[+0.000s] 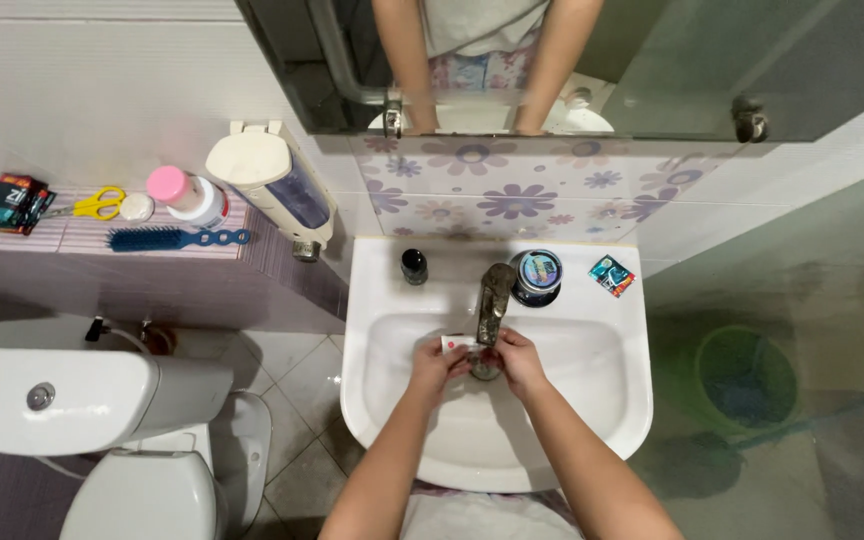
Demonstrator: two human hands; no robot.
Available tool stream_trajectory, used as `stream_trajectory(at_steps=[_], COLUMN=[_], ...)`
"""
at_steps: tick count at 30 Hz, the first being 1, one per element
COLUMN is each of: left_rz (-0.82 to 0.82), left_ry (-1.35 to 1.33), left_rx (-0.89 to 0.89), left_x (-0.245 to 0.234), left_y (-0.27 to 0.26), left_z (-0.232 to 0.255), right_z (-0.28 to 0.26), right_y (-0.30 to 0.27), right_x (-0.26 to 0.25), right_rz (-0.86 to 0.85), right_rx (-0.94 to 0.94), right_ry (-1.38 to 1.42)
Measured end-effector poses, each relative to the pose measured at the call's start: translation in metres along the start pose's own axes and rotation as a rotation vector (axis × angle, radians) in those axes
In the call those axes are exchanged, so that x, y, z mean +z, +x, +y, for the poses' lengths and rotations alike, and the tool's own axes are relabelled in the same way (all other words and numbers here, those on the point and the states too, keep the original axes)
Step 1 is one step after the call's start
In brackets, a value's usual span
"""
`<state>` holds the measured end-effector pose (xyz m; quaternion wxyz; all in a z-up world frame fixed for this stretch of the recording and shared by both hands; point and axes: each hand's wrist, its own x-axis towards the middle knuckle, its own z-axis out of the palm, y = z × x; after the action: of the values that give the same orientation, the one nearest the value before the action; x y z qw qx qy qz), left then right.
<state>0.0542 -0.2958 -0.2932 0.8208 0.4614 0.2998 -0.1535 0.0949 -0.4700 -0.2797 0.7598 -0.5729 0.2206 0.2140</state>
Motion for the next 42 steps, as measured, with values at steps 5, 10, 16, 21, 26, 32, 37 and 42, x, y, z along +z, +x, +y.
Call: stream_trajectory(at_steps=[5, 10, 16, 21, 26, 32, 37, 42], left_rz=[-0.023, 0.124, 0.014, 0.019, 0.054, 0.237, 0.285, 0.148], left_ry=[-0.112, -0.017, -0.135, -0.255, 0.1, 0.806, 1.127, 1.246], left_rx=[0.059, -0.032, 0.078, 0.067, 0.244, 0.644, 0.787, 0.623], left_x=[0.021, 0.044, 0.046, 0.041, 0.031, 0.024, 0.002, -0.04], left_y=[0.028, 0.018, 0.015, 0.012, -0.013, -0.058, -0.089, -0.102], left_z=[-0.047, -0.035, -0.025, -0.022, 0.002, 0.034, 0.072, 0.122], right_z=[-0.006, -0.011, -0.012, -0.012, 0.055, 0.07, 0.056, -0.037], right_y=[-0.009, -0.02, -0.026, -0.026, 0.025, 0.03, 0.012, -0.057], right_x=[-0.023, -0.056, -0.068, -0.033, -0.038, -0.011, 0.031, 0.12], right_rz=[-0.136, -0.089, -0.059, -0.105, -0.145, -0.187, -0.308, -0.249], right_rx=[0.148, 0.208, 0.224, 0.216, 0.123, 0.086, -0.326, -0.418], right_ry=[0.225, 0.108, 0.211, 0.217, 0.26, 0.056, -1.616, -1.356])
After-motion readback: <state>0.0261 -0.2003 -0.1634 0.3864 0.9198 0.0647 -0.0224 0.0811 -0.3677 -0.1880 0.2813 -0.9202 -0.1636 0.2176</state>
